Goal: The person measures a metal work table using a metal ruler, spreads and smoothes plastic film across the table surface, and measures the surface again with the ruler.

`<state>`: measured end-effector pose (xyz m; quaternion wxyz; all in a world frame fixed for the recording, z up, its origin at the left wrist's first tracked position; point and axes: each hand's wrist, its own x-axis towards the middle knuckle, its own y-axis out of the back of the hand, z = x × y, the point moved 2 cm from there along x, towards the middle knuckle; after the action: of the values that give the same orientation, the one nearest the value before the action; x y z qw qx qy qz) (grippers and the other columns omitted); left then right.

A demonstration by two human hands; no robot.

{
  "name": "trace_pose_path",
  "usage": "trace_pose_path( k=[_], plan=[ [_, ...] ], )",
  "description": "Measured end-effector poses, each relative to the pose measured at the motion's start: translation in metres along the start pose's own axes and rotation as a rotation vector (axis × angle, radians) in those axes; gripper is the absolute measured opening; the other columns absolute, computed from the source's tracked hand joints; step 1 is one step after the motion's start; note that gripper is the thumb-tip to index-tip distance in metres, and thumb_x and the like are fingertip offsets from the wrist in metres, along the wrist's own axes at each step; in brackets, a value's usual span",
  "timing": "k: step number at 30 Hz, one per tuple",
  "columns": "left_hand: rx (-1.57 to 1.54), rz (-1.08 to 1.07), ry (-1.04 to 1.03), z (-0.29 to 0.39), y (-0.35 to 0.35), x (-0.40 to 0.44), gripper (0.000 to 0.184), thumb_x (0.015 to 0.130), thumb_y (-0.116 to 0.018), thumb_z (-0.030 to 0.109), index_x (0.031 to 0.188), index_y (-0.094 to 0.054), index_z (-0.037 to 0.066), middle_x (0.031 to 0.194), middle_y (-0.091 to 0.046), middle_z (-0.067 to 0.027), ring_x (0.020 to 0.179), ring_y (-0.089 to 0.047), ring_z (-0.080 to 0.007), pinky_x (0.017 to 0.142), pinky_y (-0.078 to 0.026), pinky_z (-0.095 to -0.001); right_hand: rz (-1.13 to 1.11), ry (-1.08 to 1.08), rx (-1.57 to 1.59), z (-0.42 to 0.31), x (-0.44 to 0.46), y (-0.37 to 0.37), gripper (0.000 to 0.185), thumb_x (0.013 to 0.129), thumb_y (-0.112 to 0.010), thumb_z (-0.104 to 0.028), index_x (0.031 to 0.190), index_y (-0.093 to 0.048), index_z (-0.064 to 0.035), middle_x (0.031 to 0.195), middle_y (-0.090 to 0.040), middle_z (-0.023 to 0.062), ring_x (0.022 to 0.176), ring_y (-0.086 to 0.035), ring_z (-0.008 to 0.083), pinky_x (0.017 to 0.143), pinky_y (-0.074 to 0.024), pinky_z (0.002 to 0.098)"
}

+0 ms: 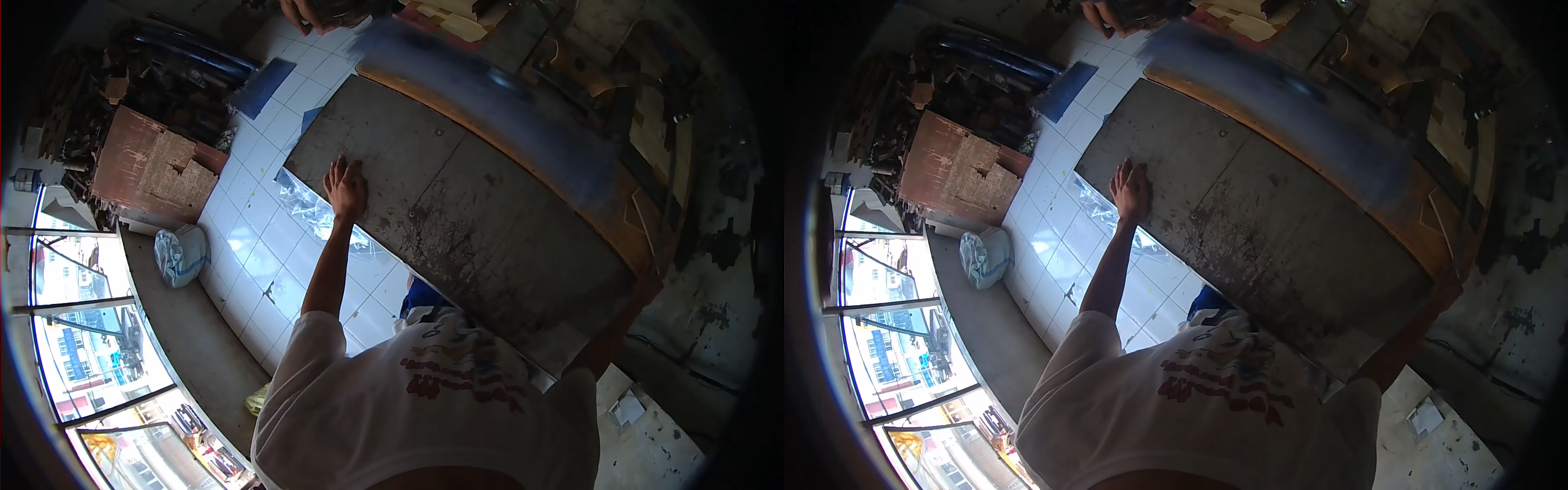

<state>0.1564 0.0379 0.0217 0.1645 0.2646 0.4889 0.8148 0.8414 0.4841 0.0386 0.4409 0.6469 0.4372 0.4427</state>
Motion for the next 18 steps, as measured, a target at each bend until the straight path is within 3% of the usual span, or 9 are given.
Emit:
trace_pose_path(
  k=[3, 6, 9, 12, 15, 18],
  plan=[
    [-0.006, -0.001, 0.016, 0.002, 0.001, 0.001, 0.034, 0.095, -0.050, 0.023, 0.126, -0.062, 0.017, 0.150, -0.041, -0.0154, 0.143, -0.029, -0.0347, 0.118, -0.015, -0.0521, 0.110, 0.050, 0.329, 0.029, -0.027, 0.002, 0.048, 0.094, -0.060, -0.043, 0.125, -0.062, -0.0069, 0.120, -0.064, 0.0220, 0.105, -0.064, 0.0345, 0.082, -0.0522, 0.0475],
    [-0.001, 0.016, 0.001, -0.001, -0.001, 0.000, 0.034, 0.095, -0.050, 0.022, 0.125, -0.062, 0.017, 0.150, -0.041, -0.0155, 0.143, -0.030, -0.0349, 0.118, -0.015, -0.0522, 0.196, 0.076, 0.257, 0.043, -0.025, -0.023, 0.046, 0.096, -0.056, -0.045, 0.123, -0.066, -0.0103, 0.104, -0.072, 0.0139, 0.089, -0.070, 0.0339, 0.079, -0.0537, 0.0454],
    [0.007, 0.000, 0.004, 0.005, 0.004, -0.001, 0.034, 0.094, -0.051, 0.022, 0.126, -0.062, 0.017, 0.149, -0.042, -0.0165, 0.143, -0.031, -0.0358, 0.117, -0.016, -0.0522, 0.204, 0.200, 0.298, 0.045, -0.002, -0.025, 0.044, 0.096, -0.056, -0.044, 0.119, -0.069, -0.0093, 0.096, -0.073, 0.0135, 0.084, -0.070, 0.0321, 0.074, -0.0546, 0.0447],
    [0.014, 0.003, -0.015, 0.002, 0.000, 0.000, 0.034, 0.094, -0.051, 0.022, 0.126, -0.061, 0.017, 0.149, -0.042, -0.0175, 0.142, -0.031, -0.0366, 0.117, -0.016, -0.0522, 0.102, 0.067, 0.021, 0.039, 0.007, -0.020, 0.041, 0.097, -0.055, -0.039, 0.117, -0.069, -0.0059, 0.094, -0.073, 0.0148, 0.083, -0.071, 0.0299, 0.074, -0.0546, 0.0457],
    [0.035, 0.004, -0.038, 0.000, -0.002, 0.000, 0.034, 0.095, -0.052, 0.023, 0.127, -0.061, 0.018, 0.149, -0.042, -0.0177, 0.142, -0.031, -0.0368, 0.117, -0.017, -0.0528, 0.189, 0.198, 0.367, 0.040, -0.014, -0.009, 0.042, 0.096, -0.055, -0.037, 0.114, -0.067, -0.0004, 0.102, -0.070, 0.0219, 0.091, -0.068, 0.0389, 0.080, -0.0535, 0.0467],
    [0.041, 0.017, -0.033, -0.005, -0.004, 0.000, 0.036, 0.095, -0.051, 0.026, 0.129, -0.060, 0.020, 0.149, -0.042, -0.0146, 0.142, -0.031, -0.0351, 0.116, -0.017, -0.0542, 0.222, 0.064, 0.191, 0.061, -0.059, -0.005, 0.043, 0.098, -0.051, -0.037, 0.113, -0.066, 0.0007, 0.104, -0.068, 0.0216, 0.093, -0.065, 0.0408, 0.083, -0.0519, 0.0499]
  ],
)
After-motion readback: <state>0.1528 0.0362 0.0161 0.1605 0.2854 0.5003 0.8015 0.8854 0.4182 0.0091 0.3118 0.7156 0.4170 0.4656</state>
